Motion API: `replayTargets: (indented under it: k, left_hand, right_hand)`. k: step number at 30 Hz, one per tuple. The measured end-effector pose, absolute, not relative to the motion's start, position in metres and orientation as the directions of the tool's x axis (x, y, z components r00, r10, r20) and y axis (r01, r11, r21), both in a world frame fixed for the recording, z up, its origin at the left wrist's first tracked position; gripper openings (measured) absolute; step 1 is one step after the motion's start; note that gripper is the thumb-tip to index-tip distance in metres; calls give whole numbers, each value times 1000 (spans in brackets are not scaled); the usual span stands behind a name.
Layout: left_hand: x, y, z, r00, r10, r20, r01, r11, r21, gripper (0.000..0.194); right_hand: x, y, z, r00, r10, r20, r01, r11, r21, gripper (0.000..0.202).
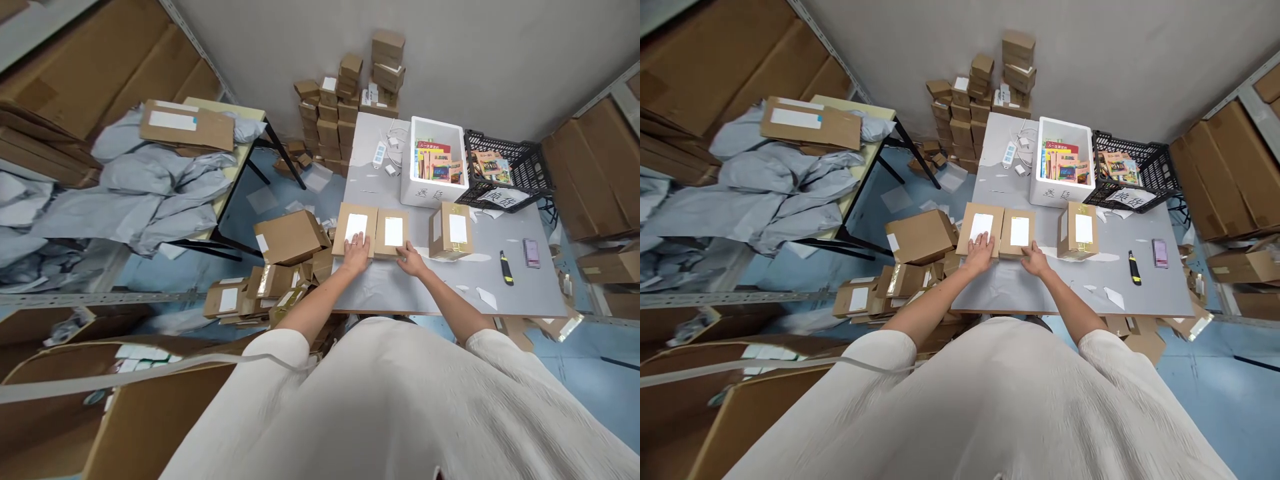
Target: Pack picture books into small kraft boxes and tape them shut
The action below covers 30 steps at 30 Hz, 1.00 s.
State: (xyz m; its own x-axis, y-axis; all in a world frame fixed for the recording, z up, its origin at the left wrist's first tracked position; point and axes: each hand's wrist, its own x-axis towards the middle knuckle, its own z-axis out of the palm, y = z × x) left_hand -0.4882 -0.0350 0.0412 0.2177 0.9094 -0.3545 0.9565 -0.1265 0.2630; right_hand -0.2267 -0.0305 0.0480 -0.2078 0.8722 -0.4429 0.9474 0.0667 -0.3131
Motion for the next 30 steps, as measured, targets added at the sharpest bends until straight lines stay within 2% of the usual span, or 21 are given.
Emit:
replayTargets:
  k: [8, 17, 24, 27, 30]
  left_hand:
    - [-455, -32, 56, 306, 928, -214, 897, -205, 392, 82]
    - [-362, -26, 68, 468, 869, -162, 825, -365, 431, 76]
    - [-254, -20, 76, 568, 818, -96, 748, -464, 475, 77]
    - [-216, -17, 75, 544, 833, -103, 763, -440, 473, 76]
    - [-197, -16, 74, 474, 867, -155, 813, -363, 455, 77]
  right_hand:
    - [-208, -38, 58, -165, 933, -320, 952, 67, -297, 57]
    - [-95, -32, 71, -38, 993, -109, 949, 2, -314, 57]
    - [-13, -25, 62, 22, 993, -113, 943, -58, -328, 63]
    - [11, -18, 54, -6, 989, -150, 935, -47, -351, 66]
    - [24, -12, 49, -96, 980, -172, 902, 13, -431, 68]
